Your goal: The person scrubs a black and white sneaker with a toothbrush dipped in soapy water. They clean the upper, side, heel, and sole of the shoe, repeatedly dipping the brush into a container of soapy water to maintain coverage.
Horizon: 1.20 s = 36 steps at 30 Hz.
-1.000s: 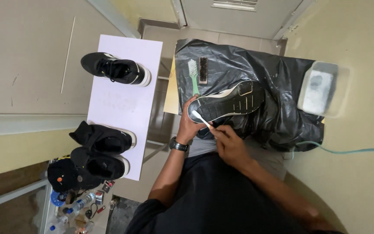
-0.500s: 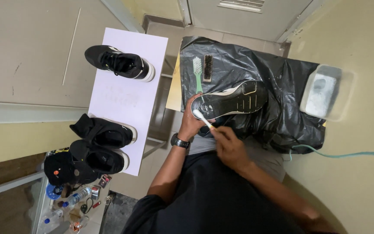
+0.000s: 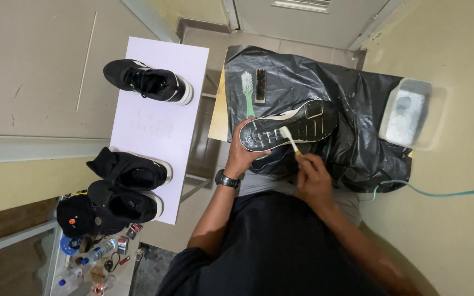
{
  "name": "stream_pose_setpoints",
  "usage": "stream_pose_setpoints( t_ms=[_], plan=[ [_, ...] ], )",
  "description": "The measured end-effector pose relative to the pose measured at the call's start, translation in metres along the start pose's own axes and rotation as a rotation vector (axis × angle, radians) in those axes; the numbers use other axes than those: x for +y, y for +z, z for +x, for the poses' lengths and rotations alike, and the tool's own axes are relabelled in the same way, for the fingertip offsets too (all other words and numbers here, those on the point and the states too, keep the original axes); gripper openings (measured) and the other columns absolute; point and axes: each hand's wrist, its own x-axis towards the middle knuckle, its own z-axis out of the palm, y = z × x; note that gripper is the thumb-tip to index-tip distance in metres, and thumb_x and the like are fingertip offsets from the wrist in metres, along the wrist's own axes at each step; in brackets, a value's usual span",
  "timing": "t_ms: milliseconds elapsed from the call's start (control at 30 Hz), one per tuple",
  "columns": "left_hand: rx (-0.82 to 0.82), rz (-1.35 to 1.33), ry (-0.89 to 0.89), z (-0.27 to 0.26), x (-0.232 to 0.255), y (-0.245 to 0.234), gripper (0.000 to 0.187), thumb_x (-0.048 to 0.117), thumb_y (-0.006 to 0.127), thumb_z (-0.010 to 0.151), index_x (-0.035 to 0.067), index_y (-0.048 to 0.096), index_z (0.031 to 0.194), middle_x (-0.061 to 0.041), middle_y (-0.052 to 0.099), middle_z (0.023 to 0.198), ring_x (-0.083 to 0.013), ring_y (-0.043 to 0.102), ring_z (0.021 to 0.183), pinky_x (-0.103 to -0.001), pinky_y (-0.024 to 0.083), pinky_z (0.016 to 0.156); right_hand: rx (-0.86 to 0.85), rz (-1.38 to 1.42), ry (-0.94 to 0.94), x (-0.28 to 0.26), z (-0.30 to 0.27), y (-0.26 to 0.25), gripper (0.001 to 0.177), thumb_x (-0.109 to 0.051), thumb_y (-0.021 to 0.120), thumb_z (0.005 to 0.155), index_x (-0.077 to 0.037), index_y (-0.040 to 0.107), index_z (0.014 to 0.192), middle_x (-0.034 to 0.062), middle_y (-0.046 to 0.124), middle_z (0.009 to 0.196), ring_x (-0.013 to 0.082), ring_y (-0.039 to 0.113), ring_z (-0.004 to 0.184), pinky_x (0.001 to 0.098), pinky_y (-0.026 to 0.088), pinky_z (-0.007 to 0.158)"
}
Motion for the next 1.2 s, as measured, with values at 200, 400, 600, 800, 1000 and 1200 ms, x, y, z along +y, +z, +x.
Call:
stream_pose_setpoints(
  t_ms=[200,400,600,800,1000,1200],
  plan=[
    [0.007,-0.032,-0.011,0.0,-0.005,0.003,0.11,0.014,0.104,0.052,0.004,0.046,0.145,-0.022,0.057,0.142,-0.0391,0.05,0.137,-0.05,0.039,0.117,0.02,0.047,-0.076,-0.011,0.005,-0.005,0.022,0.0,0.063,0.093,-0.008,0.075,0.109,0.0091,0.067,0.111,0.0331,0.072,0.094,0.0383,0.061,0.074],
    [-0.01,0.014,-0.022,0.006,-0.003,0.001,0.111,0.015,0.103,0.055,0.005,0.045,0.148,-0.024,0.058,0.14,-0.0423,0.052,0.134,-0.052,0.043,0.114,-0.062,0.045,-0.121,-0.014,-0.01,0.009,0.036,-0.003,0.062,0.091,-0.018,0.077,0.12,0.0057,0.07,0.114,0.0316,0.074,0.094,0.0385,0.061,0.072],
    [0.016,0.012,-0.022,0.001,0.001,0.003,0.111,0.015,0.104,0.051,0.004,0.047,0.146,-0.024,0.059,0.138,-0.0434,0.053,0.133,-0.052,0.043,0.114,0.019,0.044,-0.041,-0.019,0.018,-0.01,0.037,0.007,0.059,0.092,-0.007,0.075,0.122,0.0091,0.066,0.112,0.0311,0.073,0.091,0.0369,0.062,0.073],
    [0.031,-0.057,-0.005,0.004,-0.008,0.006,0.116,0.013,0.106,0.046,0.003,0.047,0.145,-0.024,0.057,0.139,-0.0388,0.053,0.133,-0.048,0.042,0.115,-0.106,-0.044,-0.223,-0.04,0.005,0.021,0.042,-0.008,0.064,0.089,-0.026,0.073,0.126,-0.0021,0.068,0.116,0.0202,0.075,0.096,0.0291,0.062,0.074],
    [0.0,-0.009,0.003,0.003,-0.013,0.006,0.105,0.011,0.102,0.056,0.003,0.046,0.145,-0.024,0.055,0.144,-0.041,0.045,0.14,-0.051,0.036,0.119,-0.11,-0.06,-0.14,-0.04,0.012,0.016,0.04,-0.006,0.059,0.091,-0.021,0.073,0.126,0.0012,0.067,0.115,0.0251,0.075,0.094,0.0322,0.062,0.073],
    [0.007,0.012,0.0,0.004,-0.005,0.006,0.11,0.013,0.104,0.05,0.002,0.047,0.143,-0.026,0.055,0.143,-0.0421,0.047,0.139,-0.052,0.035,0.12,-0.092,-0.177,-0.028,-0.006,0.006,0.006,0.042,-0.005,0.061,0.089,-0.019,0.073,0.126,0.0005,0.064,0.113,0.0222,0.074,0.098,0.0313,0.061,0.077]
  ],
)
